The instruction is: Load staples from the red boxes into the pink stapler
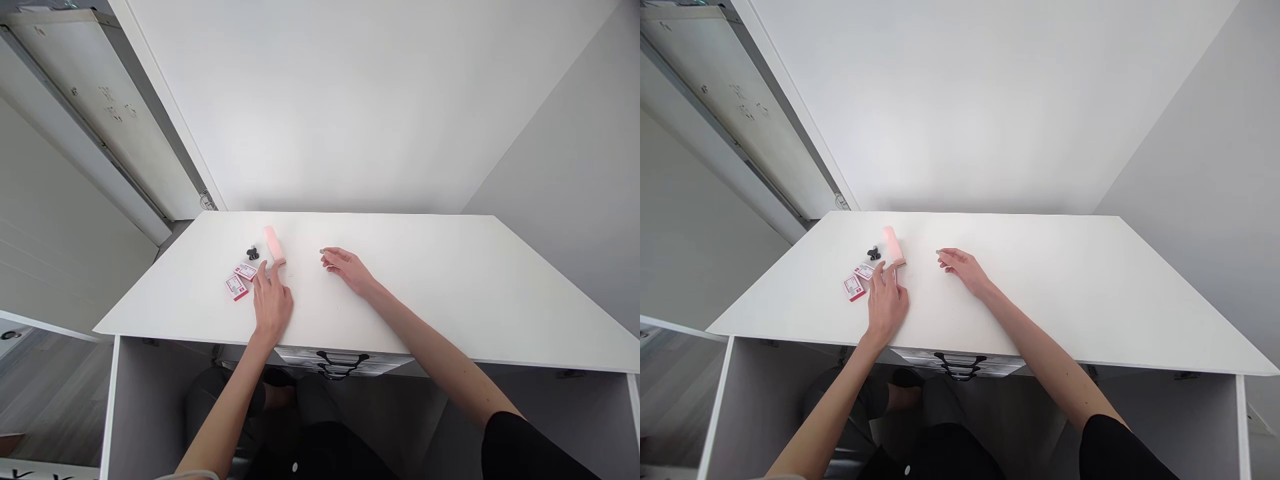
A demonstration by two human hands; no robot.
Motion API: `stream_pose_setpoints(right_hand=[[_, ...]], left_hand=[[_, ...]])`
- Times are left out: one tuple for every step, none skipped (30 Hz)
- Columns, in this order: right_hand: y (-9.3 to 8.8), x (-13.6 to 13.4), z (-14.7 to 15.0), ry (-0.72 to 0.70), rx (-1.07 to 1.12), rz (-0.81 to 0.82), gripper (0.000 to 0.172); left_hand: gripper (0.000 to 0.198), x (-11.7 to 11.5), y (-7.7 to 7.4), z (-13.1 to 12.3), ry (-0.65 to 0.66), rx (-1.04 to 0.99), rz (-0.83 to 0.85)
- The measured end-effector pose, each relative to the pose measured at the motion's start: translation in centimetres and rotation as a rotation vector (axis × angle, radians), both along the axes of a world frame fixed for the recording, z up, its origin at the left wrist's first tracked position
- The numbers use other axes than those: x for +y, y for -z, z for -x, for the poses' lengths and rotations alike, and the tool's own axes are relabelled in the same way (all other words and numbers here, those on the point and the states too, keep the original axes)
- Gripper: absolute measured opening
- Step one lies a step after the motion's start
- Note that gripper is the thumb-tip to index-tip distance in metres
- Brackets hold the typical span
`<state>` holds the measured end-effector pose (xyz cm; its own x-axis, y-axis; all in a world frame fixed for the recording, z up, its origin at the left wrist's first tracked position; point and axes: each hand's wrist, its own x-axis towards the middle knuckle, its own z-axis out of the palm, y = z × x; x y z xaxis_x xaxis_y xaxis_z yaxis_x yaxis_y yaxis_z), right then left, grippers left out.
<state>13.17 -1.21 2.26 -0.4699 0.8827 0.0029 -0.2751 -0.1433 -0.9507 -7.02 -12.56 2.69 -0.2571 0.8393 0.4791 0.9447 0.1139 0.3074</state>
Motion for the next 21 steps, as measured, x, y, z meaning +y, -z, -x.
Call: stream_pose_setpoints(right_hand=[[0.0, 0.0, 0.0, -0.002, 0.001, 0.003, 0.039], [-0.1, 0.0, 0.0, -0.004, 0.002, 0.005, 0.039], [-0.1, 0.0, 0.0, -0.006, 0.003, 0.006, 0.039], [-0.1, 0.0, -0.1, -0.011, 0.004, 0.006, 0.038], [-0.1, 0.0, -0.1, -0.015, 0.006, 0.006, 0.038], [-0.1, 0.0, -0.1, -0.019, 0.007, 0.005, 0.037], [-0.2, 0.0, -0.1, -0.023, 0.007, 0.005, 0.037], [-0.2, 0.0, -0.1, -0.025, 0.007, 0.005, 0.036], [-0.2, 0.0, -0.1, -0.028, 0.004, 0.004, 0.036], [-0.2, -0.1, -0.1, -0.032, -0.004, 0.000, 0.037], [-0.2, -0.1, 0.0, -0.037, -0.018, -0.012, 0.037], [-0.2, -0.2, 0.0, -0.047, -0.038, -0.033, 0.038], [-0.2, -0.2, 0.1, -0.060, -0.064, -0.064, 0.038], [-0.3, -0.4, 0.2, -0.077, -0.093, -0.102, 0.038], [-0.4, -0.5, 0.2, -0.097, -0.125, -0.144, 0.037], [-0.4, -0.7, 0.3, -0.117, -0.152, -0.184, 0.036], [-0.5, -0.8, 0.4, -0.138, -0.171, -0.219, 0.035], [-0.6, -1.0, 0.4, -0.159, -0.181, -0.248, 0.034], [-0.7, -1.1, 0.4, -0.180, -0.184, -0.271, 0.033], [-0.8, -1.2, 0.4, -0.200, -0.180, -0.288, 0.032], [-0.9, -1.3, 0.4, -0.215, -0.174, -0.300, 0.031]], left_hand=[[0.059, 0.0, 0.1, 0.1, -0.006, 0.000, 0.002], [0.059, 0.1, 0.3, 0.2, -0.015, 0.000, -0.001], [0.058, 0.1, 0.5, 0.3, -0.025, 0.001, -0.009], [0.055, 0.2, 0.7, 0.4, -0.034, 0.003, -0.022], [0.053, 0.2, 0.9, 0.5, -0.039, 0.006, -0.037], [0.050, 0.3, 1.0, 0.6, -0.038, 0.007, -0.053], [0.048, 0.3, 1.1, 0.7, -0.032, 0.005, -0.068], [0.046, 0.3, 1.1, 0.7, -0.021, 0.000, -0.081], [0.044, 0.3, 1.0, 0.8, -0.004, -0.010, -0.094], [0.043, 0.3, 0.9, 0.8, 0.021, -0.025, -0.108], [0.042, 0.2, 0.8, 0.8, 0.054, -0.044, -0.126], [0.041, 0.2, 0.6, 0.8, 0.096, -0.065, -0.145], [0.041, 0.1, 0.4, 0.8, 0.146, -0.084, -0.165], [0.041, 0.0, 0.3, 0.7, 0.201, -0.102, -0.182], [0.041, 0.0, 0.2, 0.7, 0.255, -0.114, -0.197], [0.041, -0.1, 0.1, 0.6, 0.305, -0.123, -0.206], [0.042, -0.1, 0.1, 0.5, 0.346, -0.128, -0.213], [0.042, -0.1, 0.1, 0.5, 0.379, -0.134, -0.217], [0.043, -0.2, 0.1, 0.4, 0.404, -0.140, -0.219], [0.044, -0.2, 0.1, 0.4, 0.424, -0.148, -0.222], [0.045, -0.2, 0.1, 0.4, 0.439, -0.158, -0.225]])
